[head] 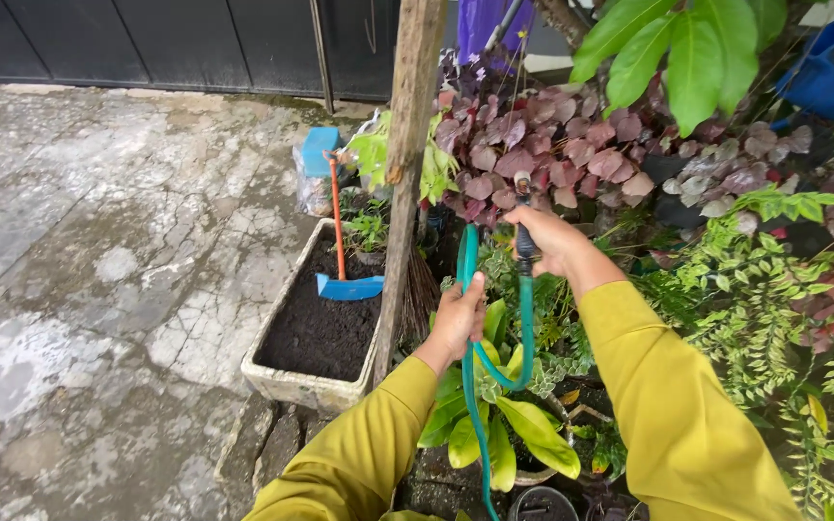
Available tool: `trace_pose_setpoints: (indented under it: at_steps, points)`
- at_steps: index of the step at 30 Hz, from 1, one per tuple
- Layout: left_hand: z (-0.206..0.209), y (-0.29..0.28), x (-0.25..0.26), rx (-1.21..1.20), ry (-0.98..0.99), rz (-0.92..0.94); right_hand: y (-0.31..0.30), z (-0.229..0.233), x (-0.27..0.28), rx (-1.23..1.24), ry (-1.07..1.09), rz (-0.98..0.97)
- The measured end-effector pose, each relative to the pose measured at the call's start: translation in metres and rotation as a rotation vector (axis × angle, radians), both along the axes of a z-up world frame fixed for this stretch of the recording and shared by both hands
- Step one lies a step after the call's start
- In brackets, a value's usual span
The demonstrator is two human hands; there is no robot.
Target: Water several potted plants using a hose with a spray nozzle.
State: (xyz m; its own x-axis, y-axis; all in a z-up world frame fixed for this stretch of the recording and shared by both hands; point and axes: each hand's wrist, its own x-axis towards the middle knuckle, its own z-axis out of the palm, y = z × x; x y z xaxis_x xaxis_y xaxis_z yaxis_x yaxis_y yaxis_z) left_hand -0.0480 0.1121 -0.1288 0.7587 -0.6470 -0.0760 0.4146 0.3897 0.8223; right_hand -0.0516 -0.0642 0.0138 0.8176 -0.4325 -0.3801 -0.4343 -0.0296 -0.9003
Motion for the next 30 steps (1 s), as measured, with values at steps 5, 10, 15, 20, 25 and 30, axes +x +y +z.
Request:
trace_pose_setpoints:
  at_steps: [5,10,15,20,25,30]
  points:
    - [-0.011,0.058,-0.032,0.263,-0.137,0.013,-0.013,-0.039,-0.017,-0.051,0.133,-0.015]
    - [-0.048,0.086,-0.034,0.531,-0.618,0.197,0.036,-0.04,-0.04,-0.178,0.135,-0.085]
    - [-0.01,0.126,-0.058,0.626,-0.65,0.197,0.09,-0.05,-0.038,-0.326,-0.061,0.054]
    - [-0.013,0.178,-0.073,0.575,-0.675,0.345,0.143,-0.045,-0.046,-0.5,-0.185,0.084]
    - [-0.038,0.245,-0.107,0.584,-0.623,0.458,0.172,-0.055,-0.068,-0.468,-0.248,0.056]
    - [-0.059,0.33,-0.149,0.719,-0.687,0.481,0.18,-0.094,-0.09,-0.149,-0.331,0.051]
